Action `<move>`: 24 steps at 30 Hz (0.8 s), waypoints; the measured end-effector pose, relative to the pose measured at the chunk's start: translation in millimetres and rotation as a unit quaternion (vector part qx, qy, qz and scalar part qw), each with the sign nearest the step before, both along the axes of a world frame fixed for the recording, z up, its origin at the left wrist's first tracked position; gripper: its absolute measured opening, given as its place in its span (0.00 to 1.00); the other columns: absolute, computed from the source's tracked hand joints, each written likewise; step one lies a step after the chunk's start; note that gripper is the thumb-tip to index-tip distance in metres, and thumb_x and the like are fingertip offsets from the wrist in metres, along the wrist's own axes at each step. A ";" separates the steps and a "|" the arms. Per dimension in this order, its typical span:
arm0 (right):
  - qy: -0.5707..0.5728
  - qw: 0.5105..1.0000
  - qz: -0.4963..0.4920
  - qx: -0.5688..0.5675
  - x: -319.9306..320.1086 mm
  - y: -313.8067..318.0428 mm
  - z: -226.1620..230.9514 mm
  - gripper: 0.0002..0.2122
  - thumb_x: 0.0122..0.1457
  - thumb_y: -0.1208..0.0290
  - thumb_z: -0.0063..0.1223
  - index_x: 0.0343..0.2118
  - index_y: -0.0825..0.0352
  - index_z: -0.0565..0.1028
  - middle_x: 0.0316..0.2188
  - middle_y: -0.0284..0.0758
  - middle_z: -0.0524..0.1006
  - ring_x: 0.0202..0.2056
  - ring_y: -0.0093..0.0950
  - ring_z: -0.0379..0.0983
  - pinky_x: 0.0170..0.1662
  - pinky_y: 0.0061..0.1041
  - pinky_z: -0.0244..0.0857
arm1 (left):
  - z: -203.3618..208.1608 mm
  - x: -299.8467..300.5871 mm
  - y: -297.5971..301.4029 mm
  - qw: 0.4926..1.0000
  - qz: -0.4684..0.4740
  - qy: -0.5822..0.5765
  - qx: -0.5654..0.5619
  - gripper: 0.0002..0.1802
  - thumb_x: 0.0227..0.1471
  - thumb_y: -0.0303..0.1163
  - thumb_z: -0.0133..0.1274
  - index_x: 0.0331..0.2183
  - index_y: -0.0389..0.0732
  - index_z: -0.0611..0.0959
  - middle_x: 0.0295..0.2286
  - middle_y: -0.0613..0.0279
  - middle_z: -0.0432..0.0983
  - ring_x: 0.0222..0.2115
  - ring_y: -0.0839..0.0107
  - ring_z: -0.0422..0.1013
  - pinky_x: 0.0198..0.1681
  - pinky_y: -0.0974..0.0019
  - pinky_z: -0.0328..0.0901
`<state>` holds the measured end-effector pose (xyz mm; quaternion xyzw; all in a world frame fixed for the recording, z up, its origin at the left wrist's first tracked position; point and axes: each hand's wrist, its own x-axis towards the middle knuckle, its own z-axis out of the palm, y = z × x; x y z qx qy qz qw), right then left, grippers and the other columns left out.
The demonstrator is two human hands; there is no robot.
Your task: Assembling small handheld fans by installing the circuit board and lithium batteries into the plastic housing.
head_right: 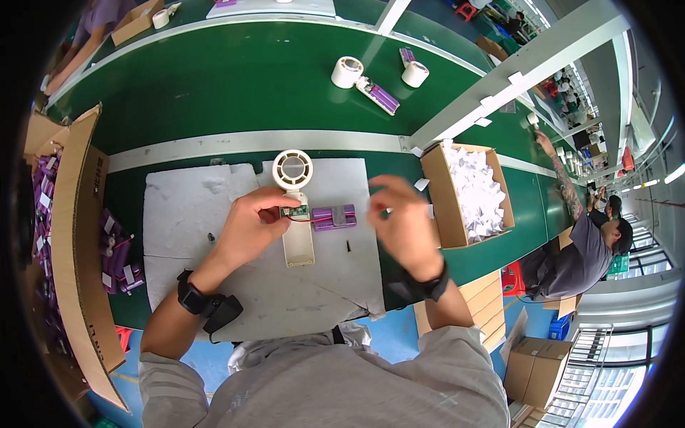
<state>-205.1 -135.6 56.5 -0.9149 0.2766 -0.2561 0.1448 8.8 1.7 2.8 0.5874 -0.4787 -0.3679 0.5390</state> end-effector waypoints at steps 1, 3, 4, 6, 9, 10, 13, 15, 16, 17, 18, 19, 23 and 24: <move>0.005 0.999 -0.030 -0.043 -10.4 -10.9 10.5 0.02 0.44 0.82 0.55 0.23 0.71 0.75 0.36 0.36 0.79 0.24 0.28 0.76 0.28 0.24 0.68 | -1.9 0.1 1.2 1.000 0.009 0.001 -0.008 0.16 0.42 0.16 0.52 0.36 0.37 0.83 0.33 0.62 0.77 0.27 0.76 0.72 0.31 0.73 0.67; -0.055 0.961 -0.239 -0.130 -36.9 -33.3 26.8 0.04 0.53 0.77 0.53 0.26 0.70 0.78 0.25 0.35 0.79 0.21 0.25 0.73 0.26 0.22 0.66 | -2.3 0.5 3.8 1.000 0.019 0.002 -0.006 0.15 0.42 0.16 0.52 0.36 0.37 0.83 0.31 0.61 0.77 0.25 0.75 0.72 0.31 0.72 0.67; -0.007 0.943 -0.287 -0.166 -62.7 -50.3 38.5 0.04 0.54 0.76 0.53 0.28 0.70 0.79 0.24 0.34 0.79 0.21 0.24 0.73 0.26 0.21 0.66 | -1.7 0.6 4.2 1.000 0.020 -0.003 -0.010 0.15 0.42 0.16 0.52 0.36 0.37 0.83 0.31 0.61 0.77 0.25 0.74 0.72 0.31 0.72 0.68; 0.048 0.922 -0.333 -0.192 -80.1 -58.5 45.4 0.05 0.55 0.74 0.54 0.30 0.70 0.79 0.22 0.33 0.78 0.21 0.23 0.73 0.27 0.21 0.66 | 0.2 -0.2 -1.7 1.000 0.015 -0.016 -0.015 0.15 0.41 0.17 0.53 0.35 0.38 0.84 0.31 0.60 0.77 0.25 0.73 0.73 0.31 0.72 0.68; 0.022 0.975 -0.210 0.074 -47.2 -27.5 41.3 0.10 0.53 0.74 0.58 0.39 0.70 0.76 0.27 0.36 0.78 0.26 0.27 0.74 0.33 0.24 0.69 | -1.7 0.1 -9.1 1.000 0.020 -0.007 -0.018 0.16 0.41 0.17 0.53 0.36 0.38 0.84 0.31 0.60 0.78 0.25 0.73 0.73 0.31 0.71 0.68; -0.009 0.984 -0.101 0.147 -25.2 -13.7 30.9 0.13 0.51 0.75 0.60 0.41 0.70 0.75 0.29 0.37 0.78 0.28 0.30 0.74 0.35 0.25 0.69 | -2.6 -1.5 -8.8 1.000 0.018 -0.006 -0.024 0.16 0.40 0.17 0.53 0.36 0.39 0.84 0.31 0.59 0.78 0.25 0.72 0.73 0.31 0.71 0.69; 0.018 0.992 0.118 0.049 30.7 8.6 -1.5 0.17 0.46 0.79 0.62 0.42 0.68 0.75 0.34 0.38 0.77 0.30 0.32 0.74 0.38 0.24 0.68 | -7.3 -0.1 -5.9 0.999 0.041 -0.015 -0.029 0.17 0.40 0.17 0.53 0.36 0.39 0.84 0.30 0.59 0.78 0.25 0.71 0.73 0.31 0.71 0.69; 0.027 0.977 0.210 0.040 45.8 7.6 -29.7 0.20 0.44 0.80 0.63 0.44 0.66 0.74 0.38 0.38 0.75 0.32 0.34 0.74 0.37 0.23 0.69 | -7.5 2.2 -6.3 0.998 0.055 -0.023 -0.037 0.17 0.40 0.17 0.53 0.36 0.39 0.84 0.30 0.59 0.78 0.24 0.71 0.73 0.31 0.70 0.69; 0.023 0.977 0.208 0.046 44.5 6.8 -30.5 0.20 0.44 0.80 0.63 0.44 0.66 0.74 0.38 0.38 0.75 0.32 0.34 0.74 0.37 0.23 0.69 | -6.5 2.7 -6.7 0.997 0.054 -0.038 -0.042 0.17 0.40 0.17 0.53 0.36 0.39 0.84 0.30 0.58 0.78 0.24 0.70 0.73 0.31 0.70 0.69; 0.045 0.968 0.229 0.090 40.8 0.7 -30.8 0.21 0.44 0.80 0.63 0.45 0.66 0.73 0.39 0.39 0.74 0.33 0.34 0.74 0.36 0.23 0.69 | -7.7 3.0 -7.7 0.996 0.061 -0.052 -0.048 0.17 0.40 0.17 0.53 0.36 0.40 0.84 0.30 0.58 0.78 0.24 0.70 0.74 0.30 0.70 0.69; 0.068 0.957 0.249 0.133 37.5 -5.9 -29.9 0.22 0.45 0.80 0.62 0.47 0.66 0.72 0.40 0.40 0.74 0.34 0.34 0.74 0.36 0.24 0.69 | -8.8 4.5 -8.9 0.994 0.068 -0.066 -0.053 0.18 0.40 0.17 0.53 0.36 0.40 0.85 0.30 0.58 0.78 0.23 0.69 0.74 0.30 0.70 0.69; 0.093 0.944 0.262 0.180 31.9 -5.3 -29.6 0.23 0.46 0.80 0.62 0.48 0.67 0.71 0.41 0.41 0.73 0.35 0.34 0.75 0.36 0.25 0.69 | -6.9 2.8 -7.1 0.995 0.067 -0.065 -0.043 0.18 0.40 0.17 0.53 0.36 0.40 0.85 0.30 0.58 0.78 0.23 0.69 0.74 0.30 0.70 0.69; 0.068 0.763 0.159 0.623 27.8 1.8 -12.0 0.28 0.46 0.81 0.61 0.53 0.68 0.66 0.42 0.42 0.72 0.37 0.32 0.75 0.36 0.27 0.71 | 4.6 2.0 -1.8 0.990 0.051 -0.131 -0.024 0.17 0.39 0.18 0.56 0.36 0.40 0.85 0.30 0.56 0.78 0.24 0.65 0.75 0.30 0.69 0.70; 0.063 0.759 0.158 0.629 28.9 3.7 -8.8 0.28 0.46 0.81 0.61 0.53 0.68 0.66 0.42 0.42 0.72 0.37 0.32 0.75 0.36 0.27 0.71 | 4.8 4.2 -2.1 0.987 0.048 -0.152 -0.032 0.17 0.39 0.19 0.57 0.36 0.40 0.85 0.31 0.56 0.78 0.24 0.65 0.75 0.29 0.68 0.70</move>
